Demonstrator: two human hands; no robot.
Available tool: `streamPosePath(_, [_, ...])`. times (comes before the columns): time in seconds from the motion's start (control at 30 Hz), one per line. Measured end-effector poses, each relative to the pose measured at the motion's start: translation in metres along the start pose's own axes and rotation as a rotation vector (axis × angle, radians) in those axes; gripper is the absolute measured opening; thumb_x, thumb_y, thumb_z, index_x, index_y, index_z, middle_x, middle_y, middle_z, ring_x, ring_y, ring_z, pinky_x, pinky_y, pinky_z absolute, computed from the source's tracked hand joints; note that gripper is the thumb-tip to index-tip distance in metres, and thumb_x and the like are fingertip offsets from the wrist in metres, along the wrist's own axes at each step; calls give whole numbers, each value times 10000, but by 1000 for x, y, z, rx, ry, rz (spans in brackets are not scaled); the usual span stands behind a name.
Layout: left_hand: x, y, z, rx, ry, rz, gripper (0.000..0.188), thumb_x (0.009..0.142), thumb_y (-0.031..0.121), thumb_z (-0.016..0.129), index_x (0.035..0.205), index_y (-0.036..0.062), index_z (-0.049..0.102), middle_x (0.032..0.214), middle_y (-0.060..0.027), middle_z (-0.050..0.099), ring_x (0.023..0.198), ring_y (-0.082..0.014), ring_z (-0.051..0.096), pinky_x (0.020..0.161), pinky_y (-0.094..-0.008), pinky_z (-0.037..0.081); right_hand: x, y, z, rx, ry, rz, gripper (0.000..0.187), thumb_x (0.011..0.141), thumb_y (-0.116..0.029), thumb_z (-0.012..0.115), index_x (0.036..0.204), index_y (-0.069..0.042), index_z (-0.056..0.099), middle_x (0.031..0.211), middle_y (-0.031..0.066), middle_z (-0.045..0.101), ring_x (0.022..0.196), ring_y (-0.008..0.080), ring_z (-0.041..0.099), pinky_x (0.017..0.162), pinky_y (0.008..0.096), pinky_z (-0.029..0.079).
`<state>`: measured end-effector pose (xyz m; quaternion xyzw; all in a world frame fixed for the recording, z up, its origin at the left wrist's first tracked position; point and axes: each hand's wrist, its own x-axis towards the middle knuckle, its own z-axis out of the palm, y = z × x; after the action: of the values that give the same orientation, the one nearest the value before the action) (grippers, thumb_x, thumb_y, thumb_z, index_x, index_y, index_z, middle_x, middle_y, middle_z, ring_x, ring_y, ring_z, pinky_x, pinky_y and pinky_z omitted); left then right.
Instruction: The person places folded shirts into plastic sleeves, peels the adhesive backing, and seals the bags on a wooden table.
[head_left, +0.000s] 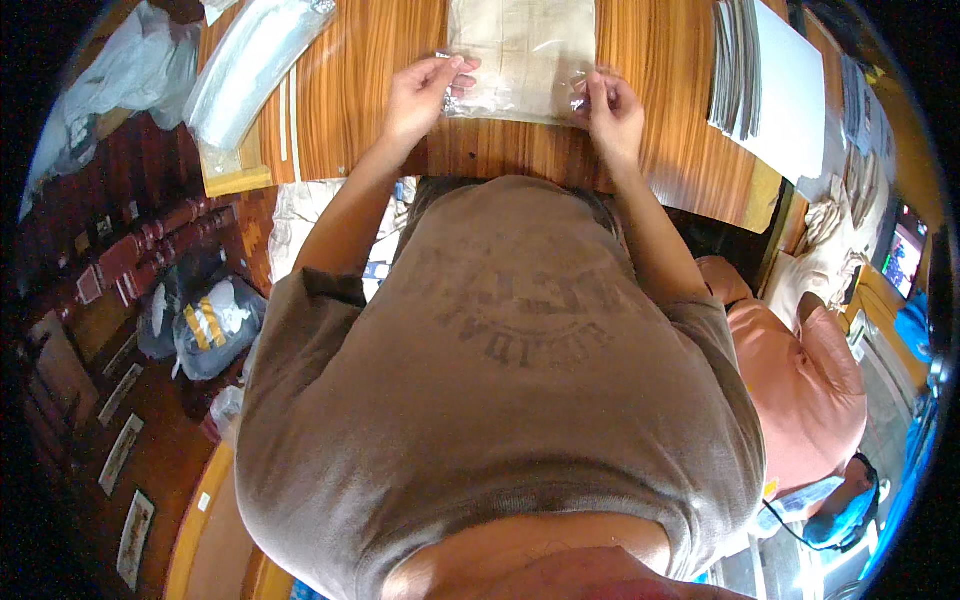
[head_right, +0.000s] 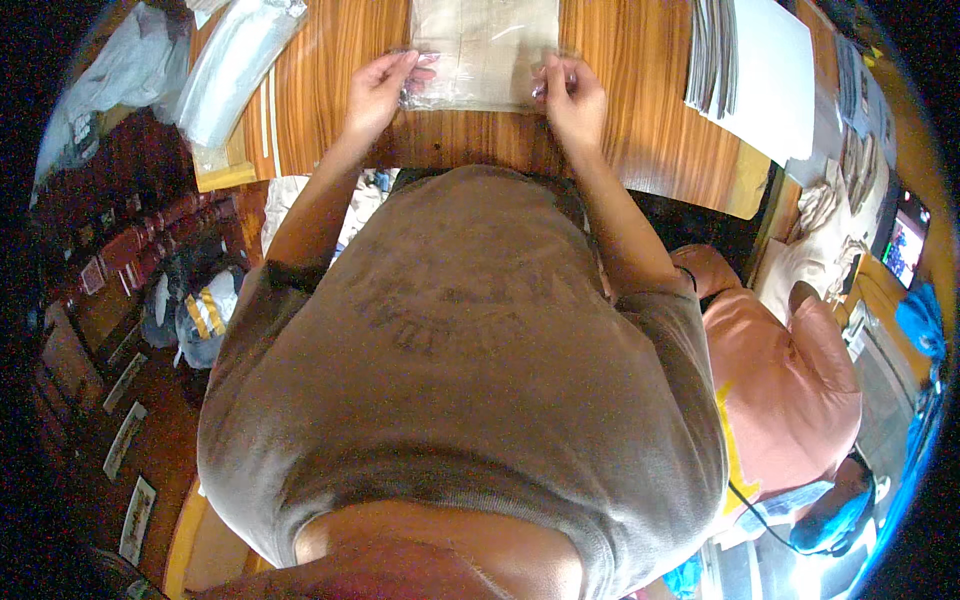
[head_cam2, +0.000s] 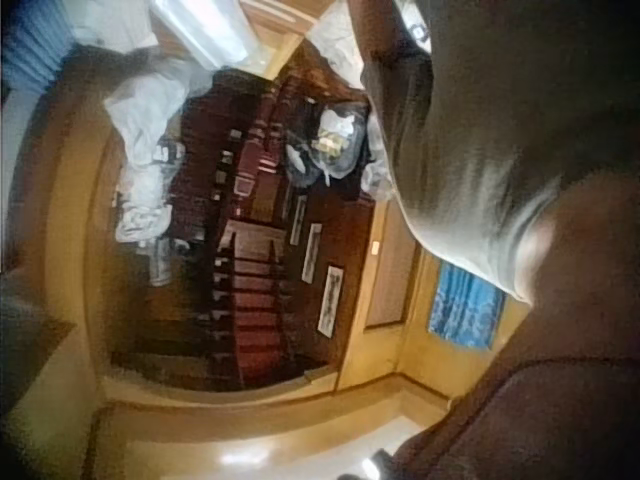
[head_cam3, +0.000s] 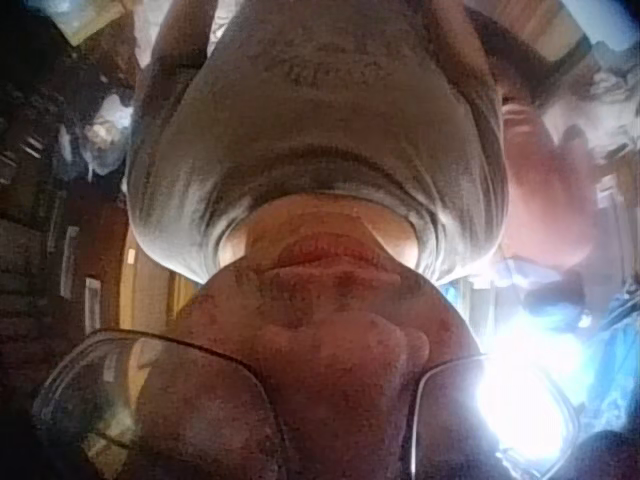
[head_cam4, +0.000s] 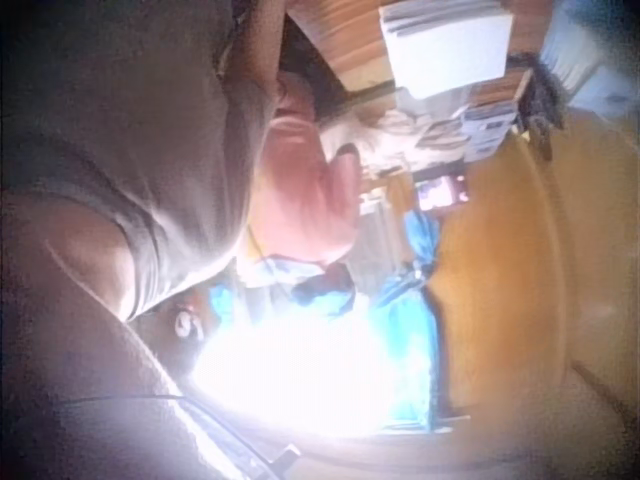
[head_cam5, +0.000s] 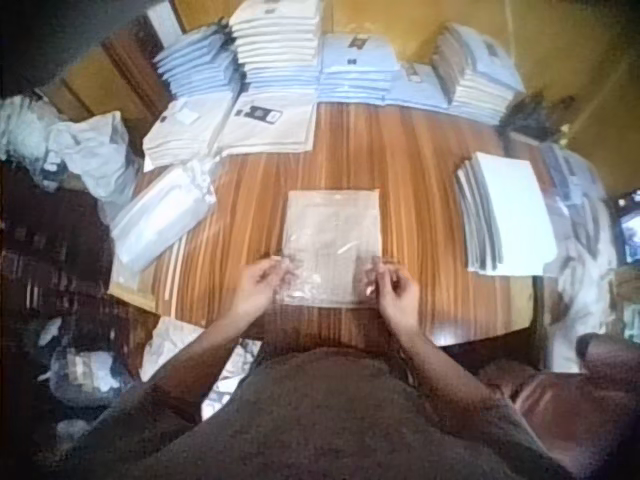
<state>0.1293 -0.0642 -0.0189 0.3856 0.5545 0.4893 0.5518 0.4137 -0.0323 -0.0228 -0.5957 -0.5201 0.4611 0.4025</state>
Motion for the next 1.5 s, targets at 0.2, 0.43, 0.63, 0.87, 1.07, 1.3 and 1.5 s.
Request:
streamPosePath(0.2, [32, -18, 28, 419, 317, 51, 368, 1097, 272, 504, 919, 10, 690, 878, -145, 758, 654, -267, 652, 639, -405, 537, 29, 9, 24, -396, 227, -92, 386, 1081, -365, 562, 949, -24, 688, 680, 142, 678, 610, 278, 689, 588, 416, 537])
streamPosePath(0.43, [24, -18, 31, 827, 463, 426, 335, 1054, 285, 540, 857, 20, 591, 765, -248, 638, 700, -487, 619, 663, -553, 497, 27, 13, 28, -485, 325, -164, 417, 1079, -365, 575, 875, -16, 677, 630, 86, 663, 533, 177, 657, 521, 357, 513])
streamPosePath(0.63, [36, 23, 27, 1150, 412, 161, 232, 1000, 296, 643, 1007, 65, 622, 976, -160, 671, 823, -405, 650, 688, -518, 537, 44, -15, 17, -334, 145, 137, 458, 1041, -392, 616, 813, -7, 711, 593, 120, 688, 552, 274, 719, 552, 388, 566])
streamPosePath(0.87, [44, 15, 57, 1236, 31, 635, 573, 1014, 387, 569, 1495, 83, 503, 1576, -229, 400, 1479, -478, 317, 1181, -609, 296, 62, -27, 3, -502, -49, 228, 367, 1001, -360, 655, 880, -20, 720, 760, 149, 752, 696, 315, 750, 656, 425, 601])
streamPosePath(1.07, [54, -9, 63, 1345, 45, 541, 699, 1026, 443, 497, 1632, 134, 338, 1694, -330, 58, 1478, -696, 30, 1183, -759, 120, 67, -30, 35, -749, -142, -753, 507, 998, -380, 622, 1379, -47, 592, 1462, 233, 565, 1350, 397, 550, 1114, 515, 450])
streamPosePath(1.3, [68, -14, 50, 1254, -38, 665, 682, 1046, 489, 489, 1648, 218, 317, 1705, -296, 76, 1502, -651, 91, 1208, -724, 153, 94, 14, 25, -956, 292, -461, 685, 1014, -438, 569, 1572, -78, 402, 1690, 148, 296, 1575, 368, 225, 1255, 616, 167])
streamPosePath(1.5, [106, 49, 22, 1611, -476, 849, 669, 1050, 430, 493, 1650, 202, 302, 1743, -94, 162, 1606, -352, 119, 1276, -633, 59, 66, -36, 9, -1042, -177, -669, 581, 1069, -408, 459, 1557, -93, 446, 1678, 115, 338, 1564, 410, 234, 1269, 589, 168])
